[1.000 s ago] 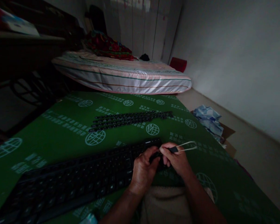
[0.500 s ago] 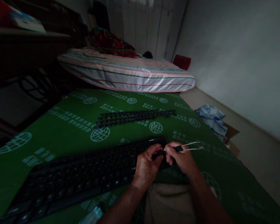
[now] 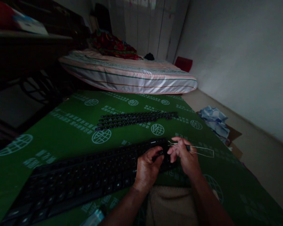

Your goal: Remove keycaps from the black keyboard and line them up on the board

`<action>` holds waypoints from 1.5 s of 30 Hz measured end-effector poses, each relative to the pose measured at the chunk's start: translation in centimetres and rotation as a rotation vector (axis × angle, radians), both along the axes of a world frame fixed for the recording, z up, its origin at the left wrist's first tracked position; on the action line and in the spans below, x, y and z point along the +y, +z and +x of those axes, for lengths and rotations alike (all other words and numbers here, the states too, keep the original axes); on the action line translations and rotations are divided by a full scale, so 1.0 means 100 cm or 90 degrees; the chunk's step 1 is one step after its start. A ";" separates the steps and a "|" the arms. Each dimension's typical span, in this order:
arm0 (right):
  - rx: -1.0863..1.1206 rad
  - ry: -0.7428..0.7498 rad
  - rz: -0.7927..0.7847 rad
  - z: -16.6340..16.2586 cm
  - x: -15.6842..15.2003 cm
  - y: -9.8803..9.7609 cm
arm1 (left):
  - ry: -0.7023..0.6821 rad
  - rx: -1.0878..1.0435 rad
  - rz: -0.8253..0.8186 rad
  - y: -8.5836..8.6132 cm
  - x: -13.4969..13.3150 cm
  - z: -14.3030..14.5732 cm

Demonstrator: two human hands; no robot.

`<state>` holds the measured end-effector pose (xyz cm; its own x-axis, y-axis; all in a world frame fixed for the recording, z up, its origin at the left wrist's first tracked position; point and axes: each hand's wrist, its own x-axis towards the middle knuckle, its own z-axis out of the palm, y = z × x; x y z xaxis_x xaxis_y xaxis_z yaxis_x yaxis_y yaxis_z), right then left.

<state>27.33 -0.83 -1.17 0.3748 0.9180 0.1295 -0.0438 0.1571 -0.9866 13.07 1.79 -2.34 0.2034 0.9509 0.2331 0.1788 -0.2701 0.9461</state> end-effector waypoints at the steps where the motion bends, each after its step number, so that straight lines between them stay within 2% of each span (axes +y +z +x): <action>1: -0.011 0.001 -0.005 -0.001 -0.001 0.001 | 0.000 0.000 0.005 0.000 0.000 0.000; 9: -0.060 -0.009 0.002 -0.002 -0.003 0.001 | -0.001 -0.013 0.029 -0.002 0.001 -0.002; 16: -0.078 0.021 0.017 -0.006 -0.003 -0.004 | 0.009 -0.024 0.048 -0.008 0.003 -0.002; 22: -0.283 -0.017 0.114 -0.009 -0.003 -0.009 | -0.006 -0.064 0.000 -0.011 0.003 0.000; 27: -0.429 -0.025 0.137 -0.016 -0.004 -0.008 | -0.023 -0.097 -0.002 -0.012 0.003 -0.001; 33: -0.482 -0.050 0.182 -0.022 -0.002 -0.006 | -0.031 -0.082 0.038 -0.016 0.004 -0.001; 41: -0.493 -0.070 0.141 -0.028 0.001 -0.009 | -0.050 -0.047 0.059 -0.010 0.004 -0.003; 45: -0.508 -0.068 0.105 -0.023 0.003 -0.002 | -0.053 -0.071 0.033 -0.006 0.004 -0.002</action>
<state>25.03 -0.57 -1.35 0.1976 0.8280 0.5248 0.6845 0.2666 -0.6785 12.87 2.16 -2.96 0.2515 0.9180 0.3067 0.0482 -0.3284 0.9433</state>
